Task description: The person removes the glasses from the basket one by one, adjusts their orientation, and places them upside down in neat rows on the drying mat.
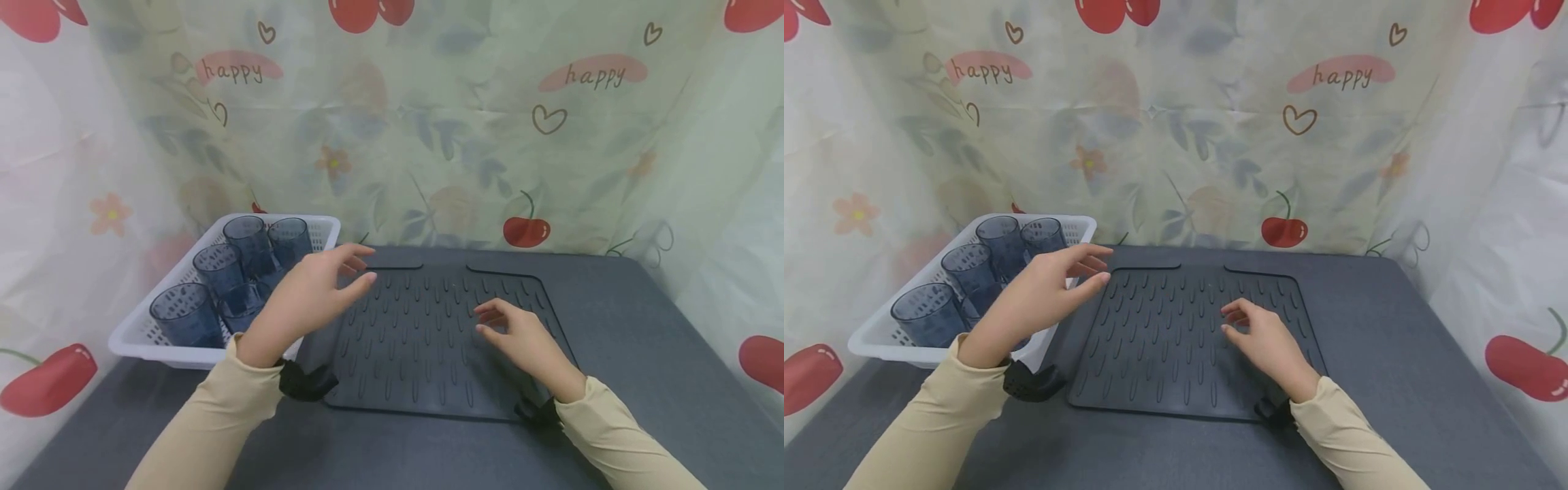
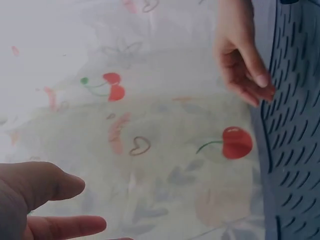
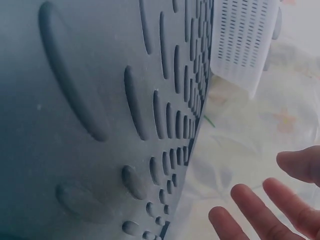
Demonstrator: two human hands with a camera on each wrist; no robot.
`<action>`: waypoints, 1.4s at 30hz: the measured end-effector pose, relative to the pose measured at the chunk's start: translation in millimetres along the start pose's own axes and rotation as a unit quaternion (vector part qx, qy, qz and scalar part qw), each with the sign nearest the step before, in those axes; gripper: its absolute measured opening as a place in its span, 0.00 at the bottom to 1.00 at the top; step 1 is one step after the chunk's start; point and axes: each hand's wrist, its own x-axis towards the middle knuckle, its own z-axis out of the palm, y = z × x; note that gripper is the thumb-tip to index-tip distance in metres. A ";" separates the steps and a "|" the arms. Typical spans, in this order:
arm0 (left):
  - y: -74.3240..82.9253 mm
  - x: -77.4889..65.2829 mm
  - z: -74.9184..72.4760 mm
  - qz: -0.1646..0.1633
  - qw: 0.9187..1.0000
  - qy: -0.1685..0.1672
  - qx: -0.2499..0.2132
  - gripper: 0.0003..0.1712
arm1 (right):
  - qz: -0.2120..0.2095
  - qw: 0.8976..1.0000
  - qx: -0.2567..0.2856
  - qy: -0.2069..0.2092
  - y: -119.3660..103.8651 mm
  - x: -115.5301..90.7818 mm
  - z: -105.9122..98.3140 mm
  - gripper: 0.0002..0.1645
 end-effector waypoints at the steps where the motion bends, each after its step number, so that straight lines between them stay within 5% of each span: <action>1: -2.5 -2.4 -4.3 0.000 1.000 0.008 -0.005 0.26 | 0.001 1.000 0.007 0.001 0.5 -0.4 -0.1 0.18; 12: -31.2 -31.9 -36.0 0.005 0.990 0.124 -0.068 0.25 | -0.012 0.997 0.072 -0.006 4.9 0.0 -0.3 0.20; 21: -53.3 -45.0 -41.3 0.002 0.972 0.215 -0.092 0.28 | -0.017 0.997 0.081 -0.001 7.5 -0.4 -0.2 0.19; 29: -83.2 -52.8 -35.5 -0.030 0.948 0.302 -0.097 0.26 | -0.010 0.996 0.083 -0.004 8.5 -2.3 0.5 0.18; 36: -119.9 -63.2 -28.1 -0.052 0.915 0.394 -0.070 0.27 | -0.012 0.996 0.087 -0.008 7.8 -0.6 1.8 0.17; 42: -142.6 -70.3 -29.2 -0.098 0.905 0.408 -0.061 0.27 | -0.016 0.996 0.091 -0.009 6.9 0.2 0.0 0.17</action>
